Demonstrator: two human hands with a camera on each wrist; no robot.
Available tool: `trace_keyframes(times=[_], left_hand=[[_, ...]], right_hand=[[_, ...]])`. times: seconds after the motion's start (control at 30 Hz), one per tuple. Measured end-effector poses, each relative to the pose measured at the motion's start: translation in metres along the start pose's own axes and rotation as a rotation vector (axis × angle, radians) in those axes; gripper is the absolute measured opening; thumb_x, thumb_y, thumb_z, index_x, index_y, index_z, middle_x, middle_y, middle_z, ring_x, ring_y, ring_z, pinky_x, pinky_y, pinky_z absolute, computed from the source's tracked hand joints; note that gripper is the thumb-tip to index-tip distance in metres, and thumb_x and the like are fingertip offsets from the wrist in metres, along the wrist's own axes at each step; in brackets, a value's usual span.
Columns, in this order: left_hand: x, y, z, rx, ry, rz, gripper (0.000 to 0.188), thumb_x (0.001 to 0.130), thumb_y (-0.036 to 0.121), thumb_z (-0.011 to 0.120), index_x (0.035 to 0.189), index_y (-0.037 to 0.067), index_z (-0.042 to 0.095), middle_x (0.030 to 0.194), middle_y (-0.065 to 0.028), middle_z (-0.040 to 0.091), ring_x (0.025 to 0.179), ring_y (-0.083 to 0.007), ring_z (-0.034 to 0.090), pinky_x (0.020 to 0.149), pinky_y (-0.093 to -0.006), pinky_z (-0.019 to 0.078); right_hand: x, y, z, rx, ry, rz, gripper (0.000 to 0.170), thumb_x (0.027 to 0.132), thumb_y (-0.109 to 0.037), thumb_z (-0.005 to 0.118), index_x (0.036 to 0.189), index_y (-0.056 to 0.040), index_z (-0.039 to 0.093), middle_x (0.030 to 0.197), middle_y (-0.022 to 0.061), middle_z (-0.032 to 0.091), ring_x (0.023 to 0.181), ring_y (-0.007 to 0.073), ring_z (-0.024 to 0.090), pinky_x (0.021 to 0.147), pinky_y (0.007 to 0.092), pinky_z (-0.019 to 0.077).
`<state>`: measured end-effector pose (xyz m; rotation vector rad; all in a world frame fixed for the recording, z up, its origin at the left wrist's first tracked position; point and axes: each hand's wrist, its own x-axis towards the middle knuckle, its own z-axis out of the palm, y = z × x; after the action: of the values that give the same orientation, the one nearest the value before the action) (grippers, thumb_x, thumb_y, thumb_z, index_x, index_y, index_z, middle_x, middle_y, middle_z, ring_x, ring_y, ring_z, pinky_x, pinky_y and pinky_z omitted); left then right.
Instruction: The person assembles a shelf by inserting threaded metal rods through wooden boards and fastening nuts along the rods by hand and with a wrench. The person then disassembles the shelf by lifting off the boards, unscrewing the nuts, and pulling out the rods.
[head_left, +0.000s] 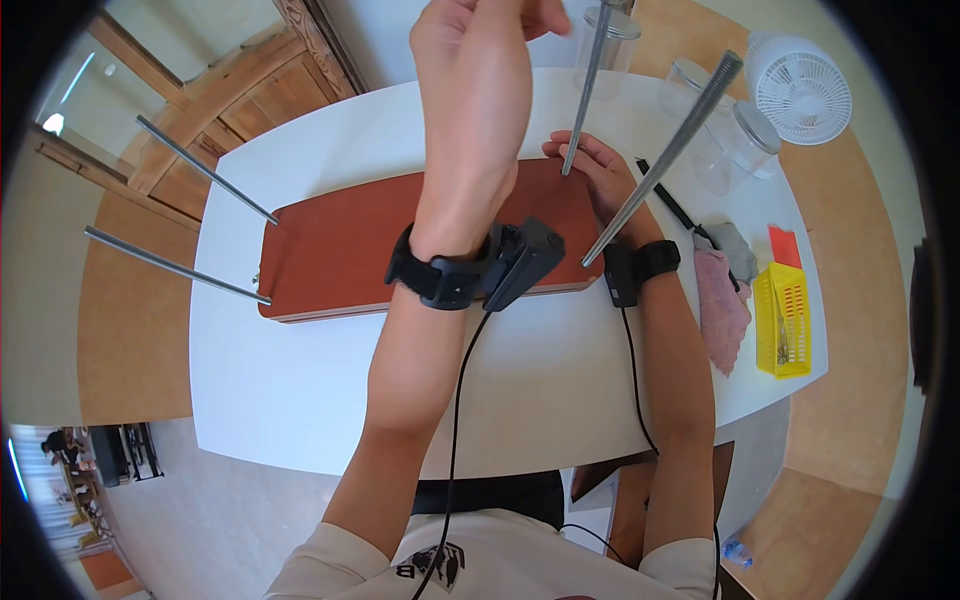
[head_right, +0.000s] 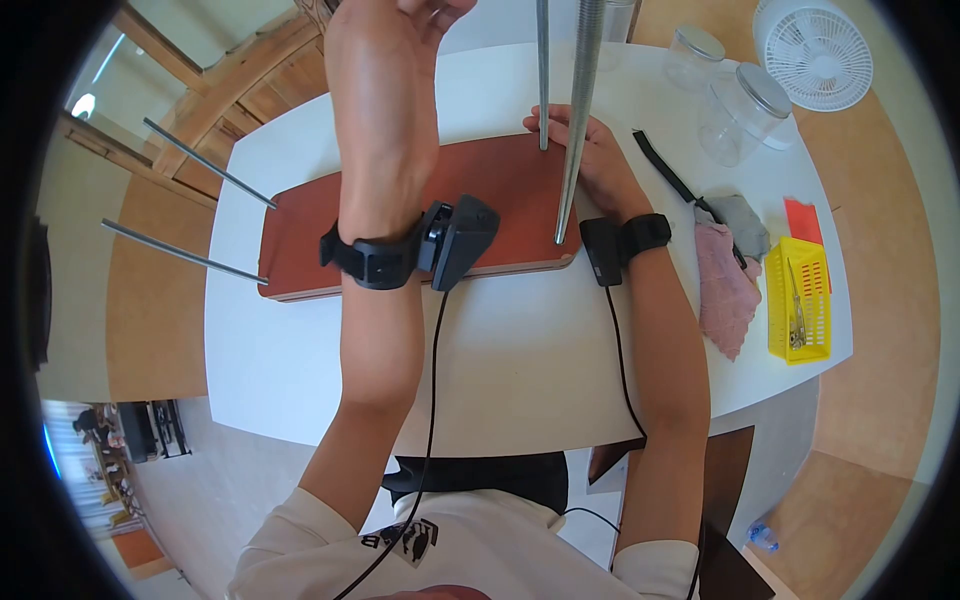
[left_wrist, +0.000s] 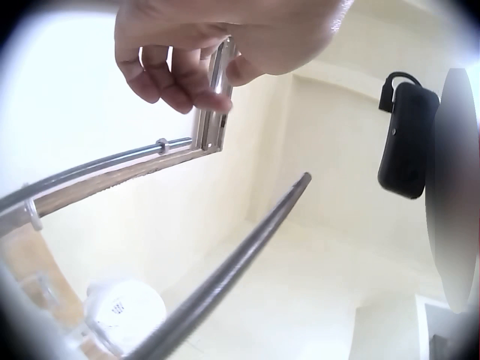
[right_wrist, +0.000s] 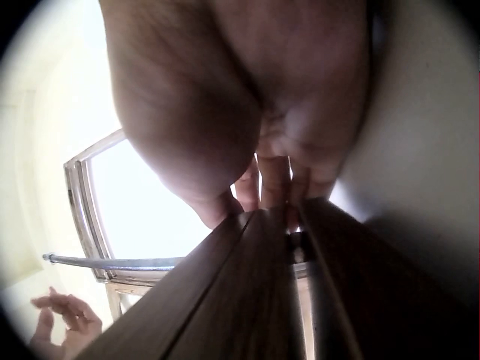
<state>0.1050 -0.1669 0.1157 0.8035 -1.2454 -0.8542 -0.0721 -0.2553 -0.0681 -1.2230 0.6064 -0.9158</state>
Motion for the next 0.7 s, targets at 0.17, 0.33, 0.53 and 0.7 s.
trace_keyframes(times=[0.17, 0.33, 0.53, 0.7], left_hand=[[-0.022, 0.060, 0.054, -0.173, 0.337, -0.023, 0.070, 0.108, 0.053, 0.045, 0.135, -0.011, 0.056, 0.114, -0.0203, 0.069, 0.115, -0.0260, 0.062, 0.114, -0.0420, 0.0361], [-0.021, 0.030, -0.006, 0.016, -0.210, 0.178, 0.081, 0.106, 0.058, 0.044, 0.147, -0.012, 0.042, 0.136, -0.0276, 0.059, 0.133, -0.0321, 0.053, 0.117, -0.0444, 0.0325], [0.021, 0.038, -0.042, -1.309, -0.387, -0.752, 0.069, 0.108, 0.051, 0.046, 0.136, -0.012, 0.055, 0.108, -0.0195, 0.070, 0.111, -0.0259, 0.062, 0.114, -0.0426, 0.0349], [-0.005, 0.006, -0.001, 0.029, -0.094, 0.146, 0.087, 0.105, 0.062, 0.043, 0.148, -0.013, 0.039, 0.140, -0.0286, 0.056, 0.136, -0.0334, 0.051, 0.119, -0.0442, 0.0308]], right_hand=[[0.002, 0.003, -0.002, 0.000, 0.002, 0.002, 0.040, 0.102, -0.028, 0.065, 0.131, -0.0008, 0.062, 0.124, 0.0113, 0.069, 0.118, 0.0171, 0.062, 0.104, 0.0314, 0.0489], [0.000, 0.000, -0.001, -0.007, 0.028, 0.025, 0.040, 0.102, -0.028, 0.065, 0.131, -0.0008, 0.062, 0.124, 0.0114, 0.069, 0.119, 0.0171, 0.062, 0.104, 0.0316, 0.0490], [0.003, 0.003, -0.003, -0.007, -0.008, 0.002, 0.040, 0.102, -0.028, 0.065, 0.132, -0.0008, 0.061, 0.124, 0.0119, 0.069, 0.120, 0.0181, 0.062, 0.105, 0.0319, 0.0489], [-0.001, -0.003, 0.002, -0.020, 0.024, 0.015, 0.041, 0.102, -0.028, 0.065, 0.131, 0.0001, 0.061, 0.124, 0.0121, 0.069, 0.120, 0.0186, 0.062, 0.105, 0.0317, 0.0482]])
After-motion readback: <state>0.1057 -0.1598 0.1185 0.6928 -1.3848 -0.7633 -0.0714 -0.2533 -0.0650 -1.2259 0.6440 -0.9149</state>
